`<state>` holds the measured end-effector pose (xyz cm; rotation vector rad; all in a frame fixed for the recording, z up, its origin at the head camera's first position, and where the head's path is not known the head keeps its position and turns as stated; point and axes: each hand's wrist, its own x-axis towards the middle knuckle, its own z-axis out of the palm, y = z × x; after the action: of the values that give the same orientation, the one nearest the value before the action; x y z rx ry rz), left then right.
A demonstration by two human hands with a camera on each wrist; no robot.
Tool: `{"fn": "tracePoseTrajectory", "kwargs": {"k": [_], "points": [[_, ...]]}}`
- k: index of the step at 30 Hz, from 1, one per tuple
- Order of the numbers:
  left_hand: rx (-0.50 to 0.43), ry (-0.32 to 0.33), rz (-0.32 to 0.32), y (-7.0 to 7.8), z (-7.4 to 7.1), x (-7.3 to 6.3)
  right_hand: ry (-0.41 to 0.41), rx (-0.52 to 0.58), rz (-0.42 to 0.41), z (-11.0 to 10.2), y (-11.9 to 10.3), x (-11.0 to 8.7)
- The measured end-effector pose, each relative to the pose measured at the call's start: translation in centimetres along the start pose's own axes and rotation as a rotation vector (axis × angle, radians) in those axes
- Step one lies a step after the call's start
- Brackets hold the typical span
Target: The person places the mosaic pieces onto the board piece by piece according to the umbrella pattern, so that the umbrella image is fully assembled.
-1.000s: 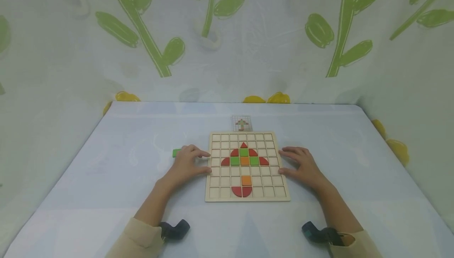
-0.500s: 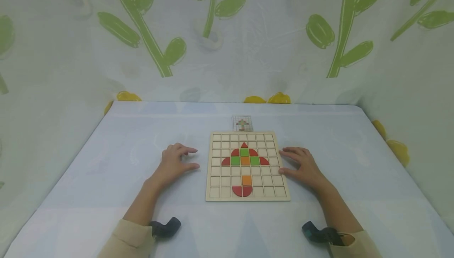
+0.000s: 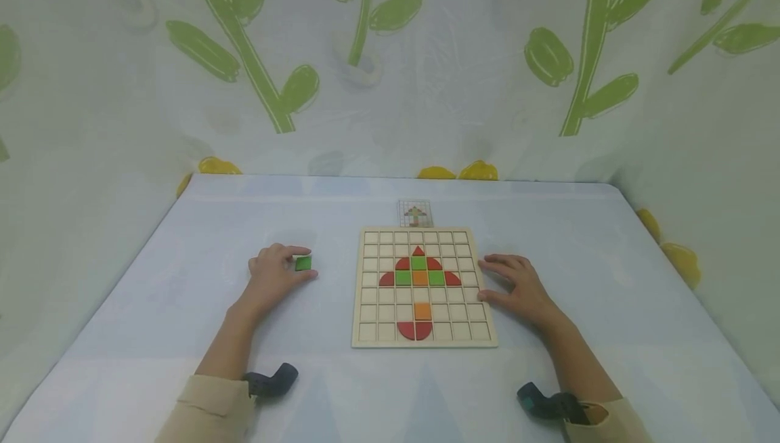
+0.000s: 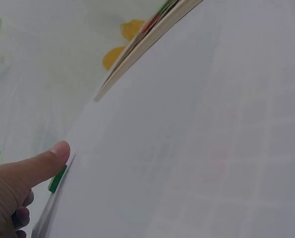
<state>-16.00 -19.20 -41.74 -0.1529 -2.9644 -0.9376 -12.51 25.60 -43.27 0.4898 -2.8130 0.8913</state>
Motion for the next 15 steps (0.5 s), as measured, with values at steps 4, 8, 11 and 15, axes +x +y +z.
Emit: {"fn": "tracePoseTrajectory", "kwargs": {"k": [4,8,11,15], "points": [[0.004,-0.025,-0.029,-0.9,-0.3,0.2,0.006,-0.003,-0.001,0.2,0.2,0.0],[-0.010,-0.023,-0.032,-1.3,-0.5,0.3,0.013,-0.006,-0.009,0.2,0.3,0.0],[-0.032,-0.010,-0.032,-1.4,-0.6,0.3,0.016,-0.009,-0.014,0.2,0.3,0.0],[-0.047,0.005,-0.022,-1.4,-0.5,0.3,0.016,-0.017,-0.015,0.1,0.3,0.0]]}}
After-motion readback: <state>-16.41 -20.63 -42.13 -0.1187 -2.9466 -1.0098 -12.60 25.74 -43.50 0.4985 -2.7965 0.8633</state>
